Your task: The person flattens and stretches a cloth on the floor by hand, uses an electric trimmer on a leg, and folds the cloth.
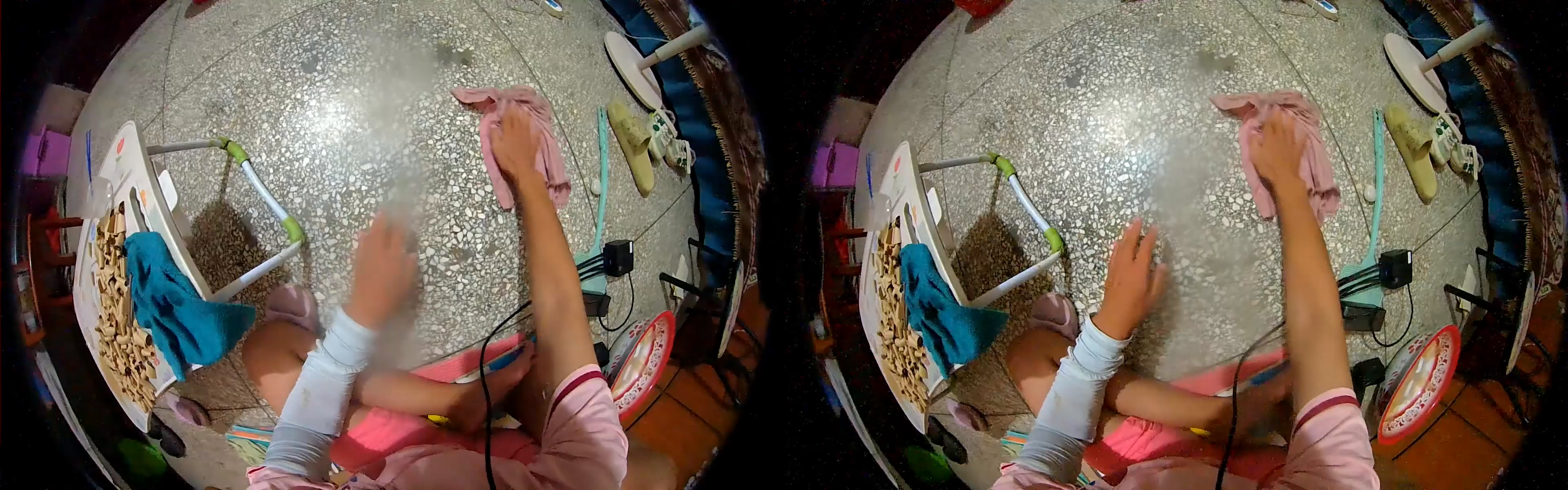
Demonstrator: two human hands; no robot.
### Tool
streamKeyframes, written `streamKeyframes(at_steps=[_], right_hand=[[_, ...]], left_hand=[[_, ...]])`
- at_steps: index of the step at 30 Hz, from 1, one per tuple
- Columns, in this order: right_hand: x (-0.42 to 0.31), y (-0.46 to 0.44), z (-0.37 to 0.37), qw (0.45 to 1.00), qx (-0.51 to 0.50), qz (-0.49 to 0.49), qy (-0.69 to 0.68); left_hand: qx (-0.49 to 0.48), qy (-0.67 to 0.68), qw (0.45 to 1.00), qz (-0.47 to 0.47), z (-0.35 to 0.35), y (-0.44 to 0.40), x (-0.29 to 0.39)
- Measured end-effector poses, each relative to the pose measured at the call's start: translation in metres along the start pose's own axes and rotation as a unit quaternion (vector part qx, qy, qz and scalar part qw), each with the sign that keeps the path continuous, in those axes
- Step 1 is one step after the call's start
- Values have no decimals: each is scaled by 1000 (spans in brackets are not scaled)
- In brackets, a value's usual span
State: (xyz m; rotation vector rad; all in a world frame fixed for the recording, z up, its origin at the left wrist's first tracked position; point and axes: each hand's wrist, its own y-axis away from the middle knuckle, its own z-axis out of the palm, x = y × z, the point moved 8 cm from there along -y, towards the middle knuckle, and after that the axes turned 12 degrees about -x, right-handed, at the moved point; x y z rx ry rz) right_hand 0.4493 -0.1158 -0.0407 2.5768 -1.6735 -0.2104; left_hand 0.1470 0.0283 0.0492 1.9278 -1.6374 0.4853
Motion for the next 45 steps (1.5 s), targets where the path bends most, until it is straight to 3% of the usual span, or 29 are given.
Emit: streamKeyframes(at_steps=[6, 9, 12, 16, 23, 25, 28, 31, 33, 34, 36, 40, 42, 44, 45], right_hand=[[-112, -15, -6, 983, 33, -178, -33], [-165, -1, -26, 965, -78, -243, -54], [-210, 27, -16, 914, 194, -347, -82], [-264, 78, 4, 894, 76, -432, -93], [-261, 234, 37, 806, -221, -511, -200], [-255, 268, 22, 792, -239, -520, -212], [-237, 290, -26, 786, -83, -573, -215], [-225, 267, 21, 806, -190, -505, -242], [-194, 213, -13, 854, -161, -311, -386], [-183, 197, -25, 890, 66, -300, -337], [-170, 198, -30, 901, 218, -261, -271], [-159, 179, -37, 933, -70, -212, -282], [-142, 184, -30, 940, -180, -181, -225], [-108, 196, -23, 953, -248, -141, -103], [-103, 200, -29, 960, -222, -146, -85]], left_hand=[[35, 9, 999, 37, -9, 0, 3], [59, 12, 998, 24, -11, -1, -3], [92, 31, 995, 20, -17, -3, -5], [131, 65, 989, 18, -33, -3, -7], [200, 44, 979, -10, -52, 8, -20], [207, 20, 977, -36, -52, 11, -30], [212, 48, 976, -29, -49, 12, -37], [237, 25, 971, -19, -52, 14, -37], [219, 34, 974, -37, -52, 15, -41], [193, 61, 978, -57, -50, 14, -46], [171, 56, 983, -41, -44, 13, -46], [26, 65, 997, 30, 4, 6, -42], [28, 38, 998, 51, 9, 11, -31], [33, 13, 997, 76, 16, 13, -26], [30, 16, 996, 83, 14, 12, -20]])
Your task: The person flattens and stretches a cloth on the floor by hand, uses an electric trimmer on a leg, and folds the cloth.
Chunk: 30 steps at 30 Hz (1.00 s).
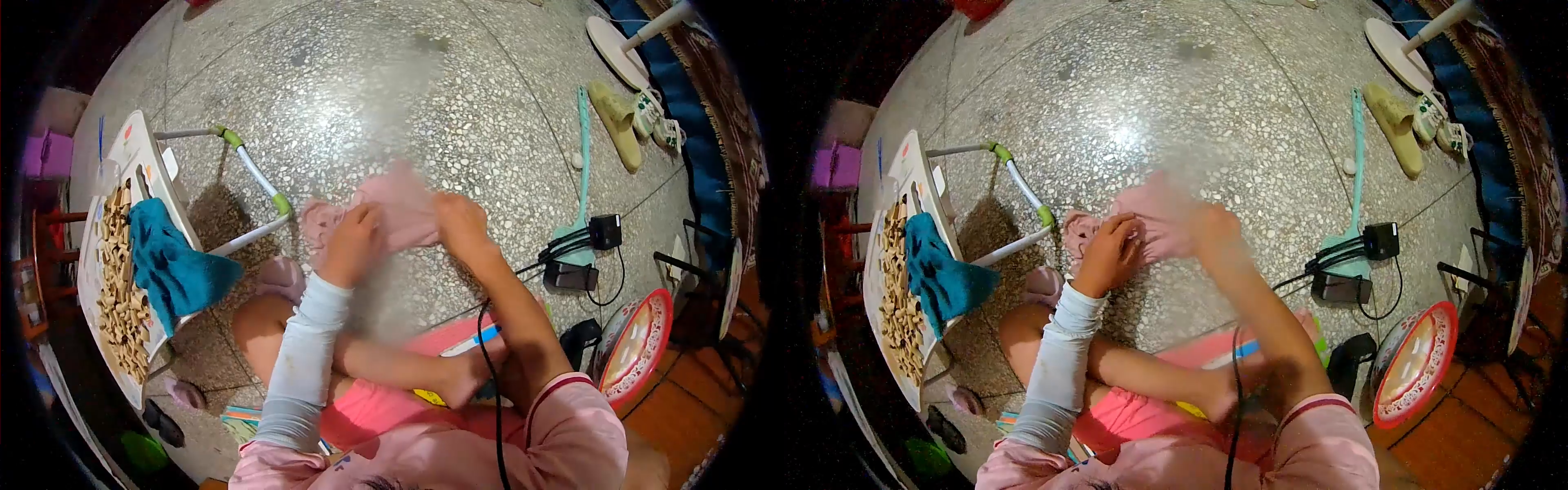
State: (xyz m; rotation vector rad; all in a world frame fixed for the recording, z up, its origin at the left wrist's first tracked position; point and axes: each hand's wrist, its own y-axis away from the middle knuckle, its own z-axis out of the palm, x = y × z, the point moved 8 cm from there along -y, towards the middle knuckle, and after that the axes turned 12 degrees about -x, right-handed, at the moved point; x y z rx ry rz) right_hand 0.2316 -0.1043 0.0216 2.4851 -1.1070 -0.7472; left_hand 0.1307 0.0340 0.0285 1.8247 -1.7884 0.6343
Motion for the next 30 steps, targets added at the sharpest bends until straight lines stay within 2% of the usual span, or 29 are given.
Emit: streamKeyframes(at_steps=[2, 3, 5, 7, 9, 11, 13, 15, 16, 19, 21, 22, 24, 26, 29, 30], right_hand=[[3, 13, -9, 998, 47, -1, 48], [-25, 31, -45, 982, 117, -135, -55], [-48, 26, -47, 948, 169, -220, -158], [-51, -5, -6, 951, 182, -208, -137], [-74, -9, 13, 937, 223, -260, -69], [-97, -10, 44, 921, 254, -294, 23], [-103, -29, 44, 928, 226, -295, 8], [-105, -43, 38, 946, 178, -266, 48], [-111, -32, 1, 957, 144, -234, 96], [-102, -51, -23, 971, 106, -171, 132], [-95, -77, -19, 959, 178, -175, 133], [-87, -94, -5, 939, 251, -191, 140], [-78, -115, -7, 923, 309, -178, 146], [-67, -137, -15, 940, 281, -123, 147], [-61, -139, -24, 885, 409, -135, 178], [-61, -145, -22, 905, 373, -125, 162]], left_hand=[[-5, 10, 1000, 15, -5, -4, 10], [-18, -1, 999, -33, -7, -4, 8], [-43, -23, 990, -131, -10, 0, 0], [-81, -75, 979, -170, -1, 7, -24], [-107, -121, 962, -221, -6, 10, -26], [-100, -95, 968, -209, -13, 13, -24], [-66, -93, 973, -200, -18, 15, -26], [-9, -112, 974, -194, -18, 18, -32], [-11, -109, 977, -184, -15, 19, -33], [12, -91, 985, -144, -17, 10, -34], [56, -65, 990, -114, -23, 6, -28], [50, -76, 990, -105, -24, 4, -27], [40, -96, 991, -87, -26, 1, -21], [31, -85, 991, -98, -26, 2, -19], [21, -94, 990, -104, -13, 1, -34], [24, -94, 990, -102, -13, 1, -34]])
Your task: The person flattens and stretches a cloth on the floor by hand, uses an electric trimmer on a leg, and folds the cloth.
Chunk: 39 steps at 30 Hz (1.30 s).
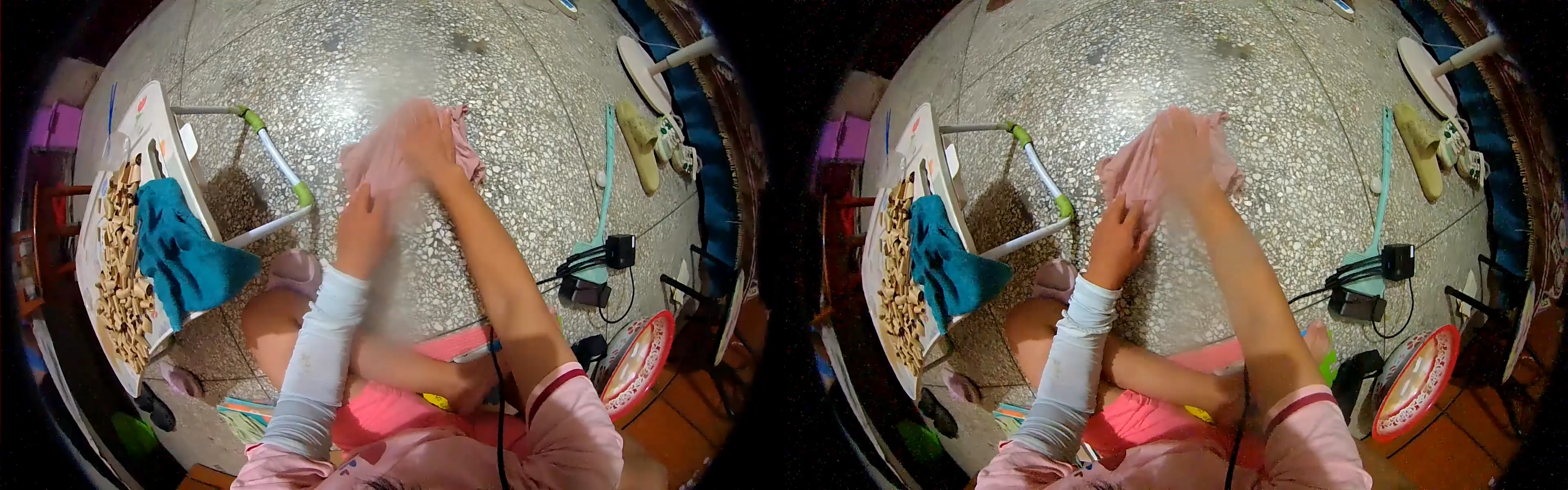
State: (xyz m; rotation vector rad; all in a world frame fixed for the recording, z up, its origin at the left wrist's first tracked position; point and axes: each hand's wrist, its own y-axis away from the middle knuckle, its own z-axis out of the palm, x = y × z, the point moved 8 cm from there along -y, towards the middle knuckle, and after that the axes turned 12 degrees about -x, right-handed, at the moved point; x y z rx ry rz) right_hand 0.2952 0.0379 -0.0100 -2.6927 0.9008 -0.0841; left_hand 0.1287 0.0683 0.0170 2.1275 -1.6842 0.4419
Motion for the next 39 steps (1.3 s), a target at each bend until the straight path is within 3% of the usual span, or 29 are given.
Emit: streamKeyframes(at_steps=[5, 8, 11, 14, 19, 21, 23, 26, 29, 32, 35, 39], right_hand=[[-32, 20, 2, 979, -184, 92, -9], [-38, 23, -15, 988, -138, 68, -19], [-18, 14, 9, 976, -191, 98, -34], [21, -16, 34, 975, -177, 126, -35], [34, -59, 22, 947, -259, 147, 123], [30, -65, 33, 951, -237, 173, 100], [30, -66, 60, 967, -154, 202, -33], [-14, -69, 39, 981, -150, 124, 20], [-42, -61, 17, 988, -119, 27, -98], [-80, -35, 61, 989, -73, -90, -87], [-106, 4, 47, 972, -90, -198, -88], [-117, 70, 0, 914, -220, -203, -273]], left_hand=[[8, 6, 1000, 3, 2, 2, 0], [-55, -2, 998, -23, 7, 2, 5], [-26, 2, 1000, -12, -10, 4, 19], [64, 6, 998, -5, -29, 3, 22], [61, 56, 996, 35, -38, -11, 29], [53, 74, 996, 20, -30, -12, 24], [65, 91, 994, 14, -26, -14, 22], [76, 85, 993, 11, -27, -13, 27], [129, 78, 988, 39, -38, -13, 35], [151, 89, 984, 14, -39, -11, 30], [135, 101, 985, 30, -39, -12, 26], [166, 120, 979, 14, -55, -8, 33]])
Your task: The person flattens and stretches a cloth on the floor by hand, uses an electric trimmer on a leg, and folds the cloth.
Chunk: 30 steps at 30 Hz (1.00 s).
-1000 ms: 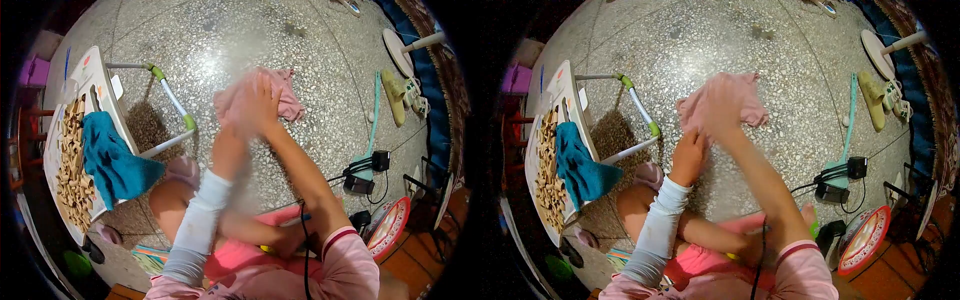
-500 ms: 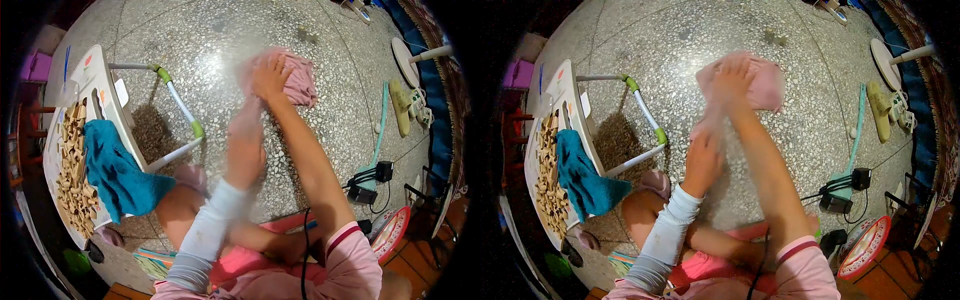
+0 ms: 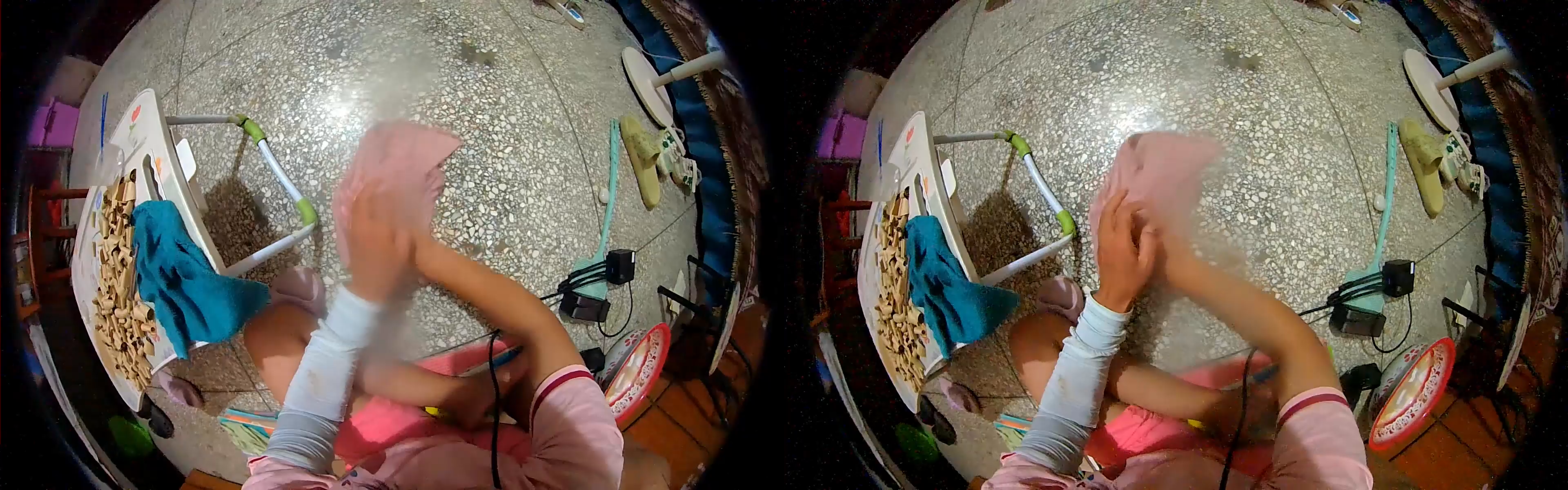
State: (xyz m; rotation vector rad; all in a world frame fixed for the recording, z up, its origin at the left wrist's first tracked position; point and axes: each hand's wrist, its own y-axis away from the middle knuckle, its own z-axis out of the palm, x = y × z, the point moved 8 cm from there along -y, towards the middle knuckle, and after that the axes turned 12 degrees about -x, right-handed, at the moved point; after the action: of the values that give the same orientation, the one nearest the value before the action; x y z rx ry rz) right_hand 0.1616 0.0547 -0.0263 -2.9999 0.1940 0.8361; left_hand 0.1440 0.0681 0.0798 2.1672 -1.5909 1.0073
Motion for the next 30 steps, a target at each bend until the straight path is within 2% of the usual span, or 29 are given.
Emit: streamKeyframes(at_steps=[2, 3, 5, 7, 8, 12, 14, 15, 16, 18, 19, 21, 23, 25, 27, 29, 30], right_hand=[[-32, 38, -7, 994, -46, -10, -103], [-49, 57, -7, 985, -69, -15, -155], [-85, 98, -20, 998, -16, -58, -9], [-100, 124, 37, 964, -260, -50, -35], [-101, 141, 63, 923, -378, -43, -50], [-83, 118, 8, 942, -304, -29, 137], [-46, 82, 34, 951, -118, 23, 284], [-17, 66, 29, 989, -51, 89, 105], [11, 54, 23, 988, 47, 125, -83], [21, 34, -72, 961, 40, 134, -238], [14, 26, -104, 990, 39, 114, 71], [44, 27, -115, 953, 202, 100, 203], [112, 21, -115, 959, 186, 161, 140], [155, 35, -133, 955, 154, 229, 109], [207, 65, -133, 920, 218, 282, 162], [249, 101, -134, 915, 86, 373, 131], [256, 126, -141, 901, 105, 395, 148]], left_hand=[[-13, 4, 1000, -11, -3, 0, 1], [-13, -13, 1000, 16, -7, 1, 10], [-8, -27, 999, 43, -13, 0, 21], [1, 3, 1000, 13, -6, 2, 7], [5, 30, 999, -17, -1, 4, -4], [11, 18, 1000, -8, 0, 6, -6], [8, 26, 999, -19, 0, 7, -10], [7, 30, 999, -22, 1, 6, -10], [-20, 115, 990, -73, 4, 7, -17], [3, 116, 992, -49, -1, 5, -11], [14, 118, 992, -36, -1, 4, -8], [-2, 70, 997, -24, 2, 5, -11], [-12, 0, 1000, -9, 6, 7, -13], [-22, 5, 1000, -10, 7, 5, -13], [-26, -2, 1000, -8, 7, 6, -13], [-24, -11, 1000, 0, 8, 8, -14], [-26, -9, 1000, -3, 9, 8, -16]])
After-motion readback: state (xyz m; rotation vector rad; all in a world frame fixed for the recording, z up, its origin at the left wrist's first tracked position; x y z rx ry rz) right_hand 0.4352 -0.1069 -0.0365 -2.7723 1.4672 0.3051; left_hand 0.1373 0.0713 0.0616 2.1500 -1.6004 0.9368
